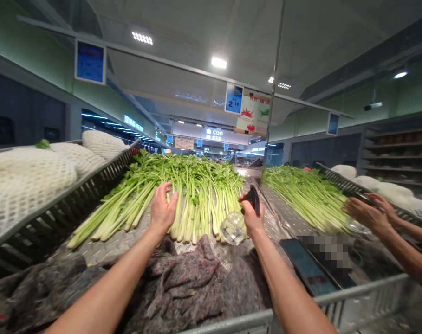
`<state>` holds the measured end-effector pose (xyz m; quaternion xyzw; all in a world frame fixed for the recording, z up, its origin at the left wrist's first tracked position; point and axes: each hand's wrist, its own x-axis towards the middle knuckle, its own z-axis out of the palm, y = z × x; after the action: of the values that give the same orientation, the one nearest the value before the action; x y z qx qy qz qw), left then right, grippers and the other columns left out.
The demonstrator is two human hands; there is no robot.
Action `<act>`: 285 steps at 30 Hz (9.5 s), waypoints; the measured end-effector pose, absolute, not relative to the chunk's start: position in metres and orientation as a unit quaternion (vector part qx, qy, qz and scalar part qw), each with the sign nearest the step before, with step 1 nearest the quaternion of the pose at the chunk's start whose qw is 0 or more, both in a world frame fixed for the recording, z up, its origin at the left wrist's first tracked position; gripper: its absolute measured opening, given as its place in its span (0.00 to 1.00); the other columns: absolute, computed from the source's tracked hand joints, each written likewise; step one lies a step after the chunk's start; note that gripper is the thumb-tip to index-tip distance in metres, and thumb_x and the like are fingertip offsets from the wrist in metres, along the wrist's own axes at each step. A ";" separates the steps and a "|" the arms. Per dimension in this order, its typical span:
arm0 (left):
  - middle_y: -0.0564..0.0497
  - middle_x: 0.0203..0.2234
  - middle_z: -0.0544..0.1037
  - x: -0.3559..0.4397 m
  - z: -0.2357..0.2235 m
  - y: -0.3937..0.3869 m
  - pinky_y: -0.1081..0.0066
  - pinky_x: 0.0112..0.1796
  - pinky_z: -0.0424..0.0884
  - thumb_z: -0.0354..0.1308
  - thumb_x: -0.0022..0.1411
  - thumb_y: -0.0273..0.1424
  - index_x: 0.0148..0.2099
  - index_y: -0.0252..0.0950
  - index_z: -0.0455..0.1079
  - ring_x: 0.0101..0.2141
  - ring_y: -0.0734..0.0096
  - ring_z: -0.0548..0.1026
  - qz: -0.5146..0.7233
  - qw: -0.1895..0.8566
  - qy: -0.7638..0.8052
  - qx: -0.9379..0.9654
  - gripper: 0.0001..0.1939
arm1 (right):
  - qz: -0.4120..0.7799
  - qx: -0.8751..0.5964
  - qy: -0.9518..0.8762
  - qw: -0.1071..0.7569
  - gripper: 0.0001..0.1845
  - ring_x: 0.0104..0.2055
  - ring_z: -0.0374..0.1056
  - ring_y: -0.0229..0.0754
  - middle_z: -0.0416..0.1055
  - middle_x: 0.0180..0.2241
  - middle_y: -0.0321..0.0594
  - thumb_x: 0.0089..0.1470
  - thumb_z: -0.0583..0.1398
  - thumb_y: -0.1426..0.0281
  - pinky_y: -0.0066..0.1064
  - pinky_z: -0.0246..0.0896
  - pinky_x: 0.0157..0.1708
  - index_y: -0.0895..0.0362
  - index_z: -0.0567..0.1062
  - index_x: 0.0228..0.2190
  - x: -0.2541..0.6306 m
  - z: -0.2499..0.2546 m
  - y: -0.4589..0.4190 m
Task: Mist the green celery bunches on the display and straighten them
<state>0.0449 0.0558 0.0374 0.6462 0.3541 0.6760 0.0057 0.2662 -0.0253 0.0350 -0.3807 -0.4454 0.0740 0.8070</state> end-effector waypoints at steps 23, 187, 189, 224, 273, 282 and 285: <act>0.41 0.52 0.60 0.042 0.026 0.049 0.55 0.52 0.54 0.43 0.56 0.35 0.51 0.33 0.57 0.54 0.60 0.57 0.648 -0.057 0.384 0.655 0.20 | -0.028 -0.536 -0.449 0.714 0.14 0.31 0.65 0.43 0.70 0.29 0.38 0.37 0.56 0.67 0.33 0.56 0.33 0.57 0.71 0.31 0.269 0.038 -0.029; 0.41 0.56 0.56 -0.014 0.016 0.063 0.53 0.53 0.49 0.38 0.59 0.39 0.53 0.34 0.56 0.55 0.60 0.54 0.584 -0.105 0.452 0.666 0.23 | 0.029 -0.488 -0.574 0.657 0.13 0.23 0.62 0.38 0.69 0.24 0.36 0.38 0.55 0.66 0.29 0.55 0.23 0.58 0.71 0.28 0.188 0.043 -0.008; 0.41 0.56 0.56 -0.014 0.017 0.063 0.53 0.53 0.49 0.38 0.59 0.39 0.53 0.34 0.56 0.55 0.60 0.54 0.586 -0.101 0.452 0.665 0.23 | 0.035 -0.483 -0.566 0.668 0.13 0.25 0.63 0.39 0.69 0.25 0.38 0.39 0.54 0.65 0.29 0.56 0.24 0.58 0.71 0.29 0.193 0.041 -0.013; 0.50 0.56 0.56 0.088 -0.004 0.064 0.55 0.53 0.48 0.44 0.56 0.27 0.54 0.41 0.56 0.56 0.64 0.52 0.116 -0.241 0.091 0.959 0.22 | 0.013 -0.428 -0.440 0.789 0.16 0.33 0.67 0.42 0.71 0.30 0.39 0.35 0.57 0.69 0.33 0.60 0.35 0.59 0.72 0.31 0.289 0.041 -0.029; 0.43 0.58 0.50 0.023 0.054 0.068 0.51 0.54 0.45 0.40 0.59 0.38 0.58 0.38 0.49 0.57 0.61 0.49 0.645 -0.117 0.420 0.628 0.25 | -0.019 -0.514 -0.437 0.738 0.14 0.27 0.64 0.42 0.69 0.24 0.39 0.36 0.56 0.63 0.31 0.56 0.27 0.58 0.72 0.27 0.261 0.073 0.006; 0.43 0.58 0.50 0.005 0.057 0.075 0.53 0.54 0.46 0.38 0.59 0.40 0.57 0.37 0.50 0.57 0.61 0.50 0.668 -0.079 0.421 0.608 0.26 | -0.045 -0.529 -0.406 0.744 0.19 0.30 0.65 0.43 0.71 0.29 0.40 0.35 0.56 0.63 0.31 0.57 0.31 0.58 0.72 0.32 0.275 0.052 0.018; 0.44 0.58 0.49 0.007 0.053 0.069 0.53 0.54 0.45 0.38 0.59 0.40 0.57 0.37 0.50 0.57 0.62 0.49 0.663 -0.072 0.416 0.618 0.25 | -0.030 -0.503 -0.421 0.754 0.19 0.31 0.65 0.42 0.71 0.31 0.39 0.35 0.56 0.65 0.30 0.57 0.31 0.58 0.71 0.33 0.272 0.048 0.018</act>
<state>0.0068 0.0686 0.0535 0.6182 0.4157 0.6632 -0.0722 0.2719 0.0185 0.0476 -0.5030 -0.4209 -0.0297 0.7543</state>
